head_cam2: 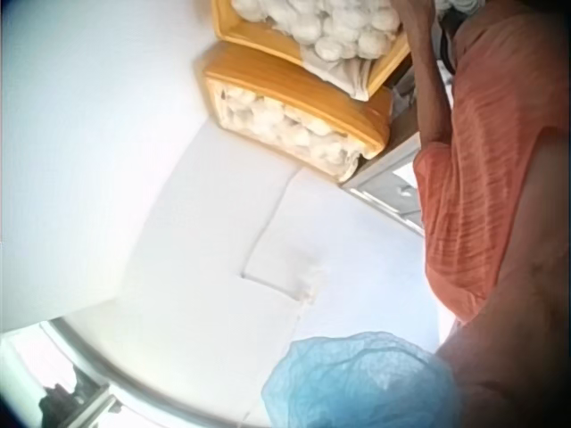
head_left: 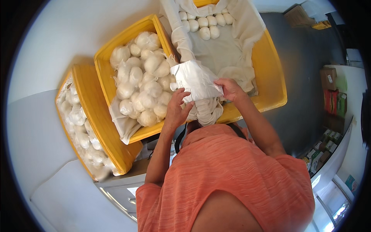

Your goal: The person repeatedly picks small white dough balls from a yellow bin, places them into small plastic bags, and sets the filled bags into a second yellow bin. The process is continuous and repetitive throughout the clip.

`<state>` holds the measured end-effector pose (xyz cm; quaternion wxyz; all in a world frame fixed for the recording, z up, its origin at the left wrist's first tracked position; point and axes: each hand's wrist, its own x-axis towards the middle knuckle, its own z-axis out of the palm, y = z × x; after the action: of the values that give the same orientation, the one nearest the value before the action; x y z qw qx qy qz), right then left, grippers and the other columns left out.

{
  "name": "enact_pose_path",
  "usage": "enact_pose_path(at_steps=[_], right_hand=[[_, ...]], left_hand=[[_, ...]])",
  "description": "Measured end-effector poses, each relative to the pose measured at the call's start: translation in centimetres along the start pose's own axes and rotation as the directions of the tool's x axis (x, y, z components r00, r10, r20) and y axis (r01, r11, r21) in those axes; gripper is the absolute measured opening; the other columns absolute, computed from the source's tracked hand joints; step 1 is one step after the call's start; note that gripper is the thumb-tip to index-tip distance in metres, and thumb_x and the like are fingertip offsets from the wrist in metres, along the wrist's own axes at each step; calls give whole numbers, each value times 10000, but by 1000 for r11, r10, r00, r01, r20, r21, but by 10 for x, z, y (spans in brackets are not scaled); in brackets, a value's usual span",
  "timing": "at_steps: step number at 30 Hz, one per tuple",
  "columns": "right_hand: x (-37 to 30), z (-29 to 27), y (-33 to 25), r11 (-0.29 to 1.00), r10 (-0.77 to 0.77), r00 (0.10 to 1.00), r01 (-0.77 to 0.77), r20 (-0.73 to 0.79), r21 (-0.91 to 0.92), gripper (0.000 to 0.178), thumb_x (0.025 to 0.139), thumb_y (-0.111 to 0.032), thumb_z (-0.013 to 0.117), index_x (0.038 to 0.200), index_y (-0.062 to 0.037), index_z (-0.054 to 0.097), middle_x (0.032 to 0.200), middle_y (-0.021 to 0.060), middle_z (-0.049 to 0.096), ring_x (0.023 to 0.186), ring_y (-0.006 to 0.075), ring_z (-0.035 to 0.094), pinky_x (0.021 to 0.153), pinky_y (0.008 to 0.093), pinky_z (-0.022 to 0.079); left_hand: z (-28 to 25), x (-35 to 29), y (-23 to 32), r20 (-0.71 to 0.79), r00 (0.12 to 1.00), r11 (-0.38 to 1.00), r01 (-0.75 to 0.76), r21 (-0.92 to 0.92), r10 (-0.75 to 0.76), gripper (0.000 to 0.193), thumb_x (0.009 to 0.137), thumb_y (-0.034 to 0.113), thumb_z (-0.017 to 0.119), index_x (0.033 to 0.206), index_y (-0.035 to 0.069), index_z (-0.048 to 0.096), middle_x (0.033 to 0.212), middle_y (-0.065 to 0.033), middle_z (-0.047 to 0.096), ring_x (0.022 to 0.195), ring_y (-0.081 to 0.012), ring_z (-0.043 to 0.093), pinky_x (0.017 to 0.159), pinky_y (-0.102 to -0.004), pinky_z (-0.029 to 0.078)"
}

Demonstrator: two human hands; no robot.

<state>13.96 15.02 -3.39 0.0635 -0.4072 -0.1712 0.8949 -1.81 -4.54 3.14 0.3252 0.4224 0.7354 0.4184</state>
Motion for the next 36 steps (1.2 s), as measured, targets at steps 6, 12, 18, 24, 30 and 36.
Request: enact_pose_path(at_steps=[6,12,18,24,30,36], right_hand=[[-32,43,2,791,-378,923,360,67,-495,136,769,-108,697,825,-19,611,719,-23,582,625,53,515,560,211,414],[-29,73,19,421,-466,821,535,331,-733,214,717,-130,753,724,-48,556,660,-64,510,586,7,426,496,182,341],[-26,25,-4,199,-872,489,345,-5,-917,192,694,-84,694,812,-15,559,774,73,575,694,161,544,623,298,454],[-1,108,59,-428,-603,301,659,739,-618,233,751,-44,548,984,-32,553,1002,135,575,917,302,554,800,361,471],[49,84,91,-654,-308,524,490,794,-577,260,756,-36,576,1013,0,558,1024,125,585,965,288,550,833,342,457],[4,197,105,638,-183,728,599,660,-484,258,860,-201,612,986,24,621,995,89,649,907,162,584,833,295,436]], left_hand=[[7,20,12,-19,998,985,56,-164,-60,254,827,167,651,1009,-4,603,1029,-92,600,892,-159,581,730,-284,489],[3,45,11,58,993,943,120,-311,-107,178,837,172,624,888,3,604,778,-12,595,696,-82,524,617,-222,440],[-54,15,-14,-257,913,791,105,-603,-317,120,864,138,573,801,35,573,730,1,557,635,-64,502,570,-211,440],[-77,-15,-31,-359,901,825,0,-565,-245,63,851,64,528,810,17,538,751,-33,572,665,-92,520,625,-214,433],[-154,-67,42,-589,794,633,-382,-674,-149,66,841,82,482,800,34,501,767,-75,582,704,-129,522,685,-253,432],[-176,-118,68,-669,694,651,-383,-655,-265,138,830,182,540,804,60,478,789,-66,578,686,-130,512,614,-257,429]])
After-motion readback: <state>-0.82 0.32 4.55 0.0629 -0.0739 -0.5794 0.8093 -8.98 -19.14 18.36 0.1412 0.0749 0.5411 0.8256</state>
